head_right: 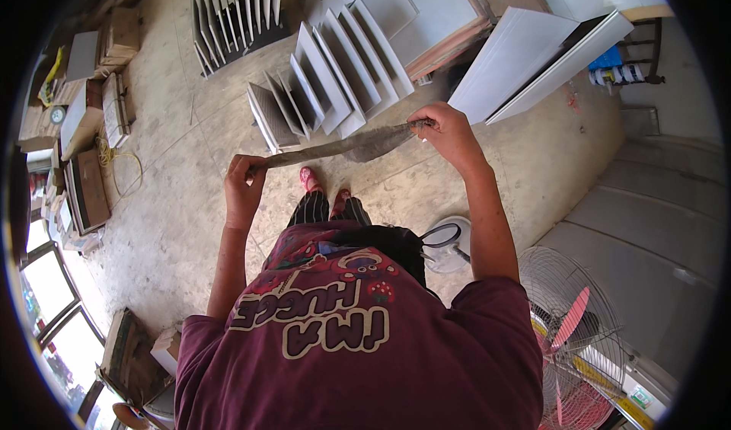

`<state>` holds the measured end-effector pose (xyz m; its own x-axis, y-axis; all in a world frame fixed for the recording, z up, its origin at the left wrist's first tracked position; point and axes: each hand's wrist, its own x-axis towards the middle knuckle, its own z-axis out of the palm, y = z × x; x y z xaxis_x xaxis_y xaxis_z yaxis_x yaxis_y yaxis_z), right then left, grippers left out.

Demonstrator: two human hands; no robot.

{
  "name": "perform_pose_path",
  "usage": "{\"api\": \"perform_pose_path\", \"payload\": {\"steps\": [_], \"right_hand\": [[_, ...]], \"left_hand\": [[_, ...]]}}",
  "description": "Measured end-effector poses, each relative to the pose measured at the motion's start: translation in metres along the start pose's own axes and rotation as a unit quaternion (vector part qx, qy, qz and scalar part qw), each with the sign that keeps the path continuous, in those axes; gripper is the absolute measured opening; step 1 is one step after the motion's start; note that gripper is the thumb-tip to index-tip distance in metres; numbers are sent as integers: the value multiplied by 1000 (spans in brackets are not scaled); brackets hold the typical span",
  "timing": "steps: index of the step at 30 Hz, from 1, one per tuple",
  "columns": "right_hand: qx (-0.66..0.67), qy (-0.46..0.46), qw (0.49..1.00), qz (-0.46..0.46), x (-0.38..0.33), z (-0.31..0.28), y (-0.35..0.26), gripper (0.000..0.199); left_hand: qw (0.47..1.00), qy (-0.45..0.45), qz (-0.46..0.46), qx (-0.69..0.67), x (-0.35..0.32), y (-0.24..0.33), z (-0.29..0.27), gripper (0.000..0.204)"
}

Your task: The person cleans a stack of tiles and individual smaller tiles with a cloth by hand.

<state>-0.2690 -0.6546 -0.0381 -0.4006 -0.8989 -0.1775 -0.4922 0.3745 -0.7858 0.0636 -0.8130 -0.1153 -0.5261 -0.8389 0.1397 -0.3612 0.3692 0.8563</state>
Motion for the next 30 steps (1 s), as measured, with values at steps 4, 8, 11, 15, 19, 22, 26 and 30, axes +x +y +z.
{"api": "perform_pose_path", "payload": {"steps": [4, 8, 11, 15, 19, 22, 26, 30], "right_hand": [[-41, 34, 999, 12, 28, -8, -5, 16], [-62, 59, 996, -22, 80, -16, 0, 15], [-105, 71, 991, -44, 134, -27, 18, 15], [-159, 114, 972, -126, 211, -46, 14, 16], [-162, 158, 958, -173, 278, -68, 5, 16], [-142, 192, 950, -202, 315, -74, 7, 15], [-133, 202, 954, -175, 345, -73, 32, 15], [-148, 177, 969, -92, 357, -56, 94, 16]], "left_hand": [[999, 3, -29, -32, 35, -16, 9, 8], [999, 18, 12, -25, 92, -41, 24, 9], [998, 28, 33, -34, 146, -56, 36, 9], [995, 59, 81, 22, 222, -63, 37, 9], [990, 107, 84, 26, 282, -58, 46, 9], [988, 126, 69, 57, 312, -66, 57, 10], [986, 142, 46, 71, 327, -79, 93, 11], [991, 120, -13, 65, 314, -114, 153, 13]]}}
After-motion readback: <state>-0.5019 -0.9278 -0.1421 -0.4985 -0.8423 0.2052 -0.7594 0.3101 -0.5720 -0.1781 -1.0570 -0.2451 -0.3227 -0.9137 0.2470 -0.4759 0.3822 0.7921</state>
